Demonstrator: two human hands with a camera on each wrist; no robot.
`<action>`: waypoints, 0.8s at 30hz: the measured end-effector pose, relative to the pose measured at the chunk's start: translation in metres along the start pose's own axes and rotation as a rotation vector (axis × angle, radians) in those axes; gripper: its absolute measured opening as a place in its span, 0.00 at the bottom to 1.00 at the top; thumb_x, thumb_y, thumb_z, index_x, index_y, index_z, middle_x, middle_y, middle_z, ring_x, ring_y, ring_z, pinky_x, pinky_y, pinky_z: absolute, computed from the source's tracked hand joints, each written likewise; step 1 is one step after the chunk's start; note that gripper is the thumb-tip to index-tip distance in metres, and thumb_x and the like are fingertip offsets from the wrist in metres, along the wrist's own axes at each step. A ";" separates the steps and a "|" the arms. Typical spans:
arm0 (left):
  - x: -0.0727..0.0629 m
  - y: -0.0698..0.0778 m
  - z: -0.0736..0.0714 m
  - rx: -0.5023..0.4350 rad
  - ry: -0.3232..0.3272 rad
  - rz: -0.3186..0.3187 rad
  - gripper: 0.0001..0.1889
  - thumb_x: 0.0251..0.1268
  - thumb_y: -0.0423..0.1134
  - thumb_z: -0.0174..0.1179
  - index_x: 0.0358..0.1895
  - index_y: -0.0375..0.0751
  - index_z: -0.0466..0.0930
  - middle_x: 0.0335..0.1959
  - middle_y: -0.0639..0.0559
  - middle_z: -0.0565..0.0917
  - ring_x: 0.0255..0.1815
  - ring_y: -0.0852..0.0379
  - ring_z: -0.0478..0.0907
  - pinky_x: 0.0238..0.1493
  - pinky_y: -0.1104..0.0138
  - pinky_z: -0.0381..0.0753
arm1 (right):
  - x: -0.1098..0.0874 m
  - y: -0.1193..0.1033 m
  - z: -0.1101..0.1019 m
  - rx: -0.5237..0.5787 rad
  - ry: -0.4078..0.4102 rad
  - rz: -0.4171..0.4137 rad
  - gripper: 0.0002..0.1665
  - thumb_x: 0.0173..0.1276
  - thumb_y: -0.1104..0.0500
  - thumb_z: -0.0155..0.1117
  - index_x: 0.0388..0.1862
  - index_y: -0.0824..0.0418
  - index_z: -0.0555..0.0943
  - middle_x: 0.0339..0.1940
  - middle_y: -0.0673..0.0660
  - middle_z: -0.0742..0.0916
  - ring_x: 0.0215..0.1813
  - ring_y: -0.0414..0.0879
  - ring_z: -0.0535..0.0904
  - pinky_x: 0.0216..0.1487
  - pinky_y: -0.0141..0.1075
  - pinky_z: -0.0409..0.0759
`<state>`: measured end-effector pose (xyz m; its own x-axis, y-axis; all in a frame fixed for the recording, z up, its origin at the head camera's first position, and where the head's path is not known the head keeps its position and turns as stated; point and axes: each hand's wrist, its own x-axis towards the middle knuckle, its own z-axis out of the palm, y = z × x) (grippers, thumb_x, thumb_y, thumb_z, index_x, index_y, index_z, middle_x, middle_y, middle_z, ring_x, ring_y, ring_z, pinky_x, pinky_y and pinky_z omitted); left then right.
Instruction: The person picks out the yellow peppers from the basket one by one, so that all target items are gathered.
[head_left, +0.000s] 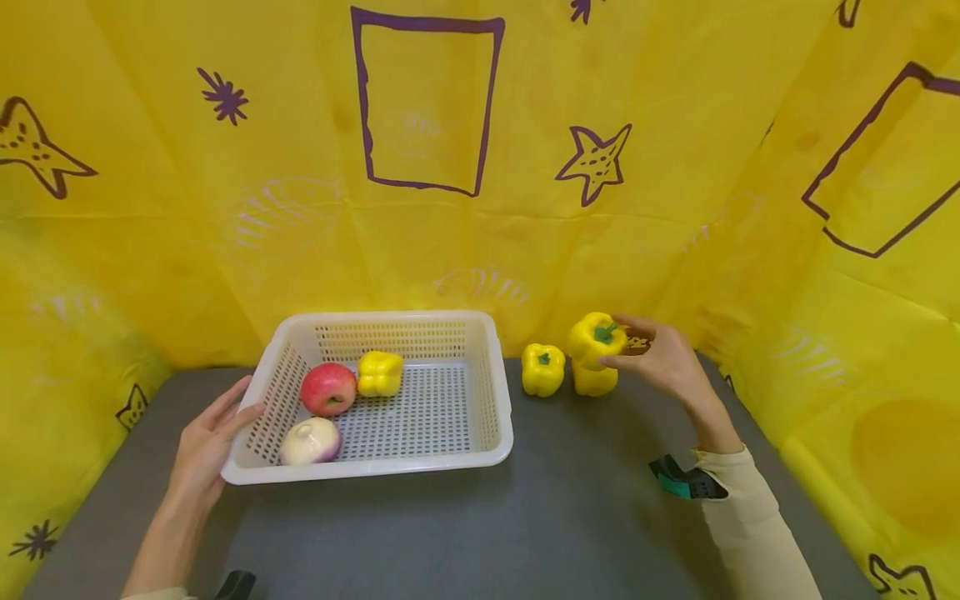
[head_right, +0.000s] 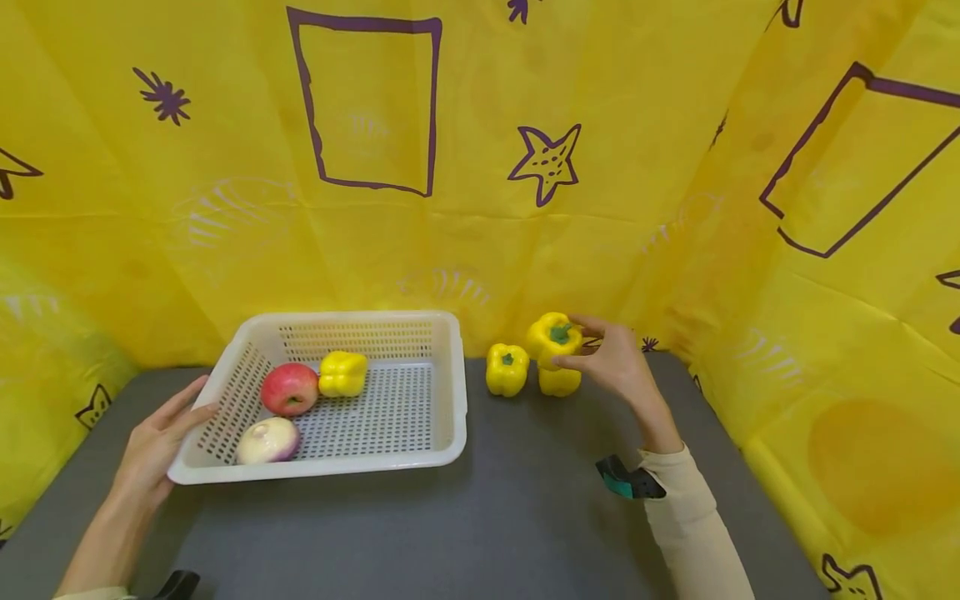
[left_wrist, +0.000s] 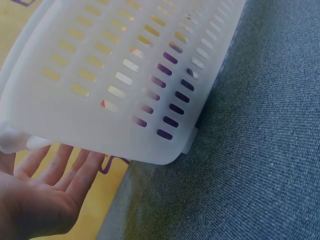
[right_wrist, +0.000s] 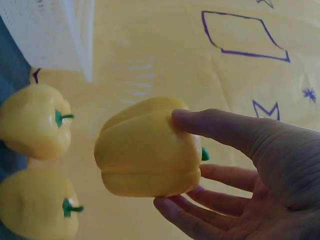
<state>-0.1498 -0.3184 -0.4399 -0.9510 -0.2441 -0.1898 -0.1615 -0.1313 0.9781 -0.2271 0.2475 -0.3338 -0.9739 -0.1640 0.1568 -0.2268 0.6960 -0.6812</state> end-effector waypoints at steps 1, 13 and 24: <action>0.000 0.000 0.000 -0.003 0.001 0.002 0.37 0.65 0.43 0.65 0.76 0.54 0.59 0.38 0.76 0.83 0.35 0.68 0.84 0.32 0.68 0.84 | 0.001 0.002 -0.003 -0.008 0.001 0.002 0.43 0.57 0.48 0.77 0.68 0.64 0.73 0.63 0.65 0.79 0.52 0.61 0.82 0.45 0.43 0.83; 0.004 -0.002 0.001 -0.011 -0.005 -0.020 0.37 0.65 0.43 0.65 0.76 0.55 0.61 0.38 0.75 0.83 0.36 0.68 0.83 0.34 0.68 0.84 | 0.009 0.065 -0.030 0.120 -0.087 -0.116 0.40 0.59 0.59 0.76 0.69 0.66 0.71 0.65 0.68 0.77 0.46 0.38 0.84 0.42 0.27 0.82; -0.001 0.001 0.000 -0.014 0.006 -0.019 0.37 0.65 0.42 0.66 0.76 0.56 0.60 0.38 0.76 0.83 0.36 0.68 0.84 0.33 0.69 0.84 | 0.014 0.112 -0.048 0.009 -0.140 -0.163 0.39 0.58 0.63 0.76 0.67 0.70 0.72 0.63 0.71 0.77 0.50 0.45 0.82 0.45 0.22 0.77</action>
<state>-0.1489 -0.3180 -0.4391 -0.9462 -0.2473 -0.2088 -0.1757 -0.1491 0.9731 -0.2666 0.3570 -0.3736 -0.9143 -0.3700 0.1650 -0.3809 0.6461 -0.6615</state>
